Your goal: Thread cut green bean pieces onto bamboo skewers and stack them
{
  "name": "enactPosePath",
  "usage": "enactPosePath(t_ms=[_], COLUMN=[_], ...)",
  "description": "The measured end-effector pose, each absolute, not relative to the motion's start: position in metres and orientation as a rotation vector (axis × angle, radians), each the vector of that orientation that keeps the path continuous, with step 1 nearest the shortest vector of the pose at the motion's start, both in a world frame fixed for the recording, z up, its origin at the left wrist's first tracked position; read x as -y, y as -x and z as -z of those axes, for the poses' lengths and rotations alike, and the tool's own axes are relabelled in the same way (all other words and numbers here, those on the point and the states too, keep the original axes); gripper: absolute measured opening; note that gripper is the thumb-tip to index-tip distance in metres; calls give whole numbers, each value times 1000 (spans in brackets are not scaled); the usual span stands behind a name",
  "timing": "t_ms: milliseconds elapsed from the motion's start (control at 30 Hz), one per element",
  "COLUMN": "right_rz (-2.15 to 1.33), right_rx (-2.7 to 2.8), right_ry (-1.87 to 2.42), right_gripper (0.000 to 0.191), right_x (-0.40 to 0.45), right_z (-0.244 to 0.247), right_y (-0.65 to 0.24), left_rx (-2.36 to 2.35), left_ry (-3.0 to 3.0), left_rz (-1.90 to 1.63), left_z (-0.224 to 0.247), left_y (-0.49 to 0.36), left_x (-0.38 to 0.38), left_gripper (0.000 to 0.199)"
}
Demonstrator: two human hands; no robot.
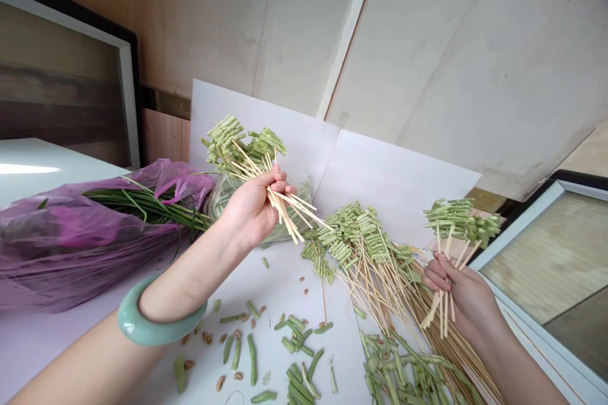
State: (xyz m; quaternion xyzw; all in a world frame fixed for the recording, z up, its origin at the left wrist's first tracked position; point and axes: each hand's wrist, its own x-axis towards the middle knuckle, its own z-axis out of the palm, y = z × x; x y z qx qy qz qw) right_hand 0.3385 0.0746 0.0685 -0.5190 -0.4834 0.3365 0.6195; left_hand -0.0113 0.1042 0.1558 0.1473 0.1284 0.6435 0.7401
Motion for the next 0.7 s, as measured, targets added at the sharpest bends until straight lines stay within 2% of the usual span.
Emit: enactPosePath(t_ms=[233,500,700], right_rz=[-605,-259,-137], right_rx=[1272,1401,1493], right_ry=[1496,1960,2202], right_gripper=[25,27,29], right_x=[-127,-173,-176], right_z=[-48,-38,-41], right_y=[-352,-345,-343], left_rx=[-313,-302,-320], left_ry=[-326,-366,-338], left_rz=[-1399,-1378,-1391], left_z=[-158,-159,-160], left_y=[10,15,14], left_x=[-102,-104,-103], left_gripper=[28,30,29])
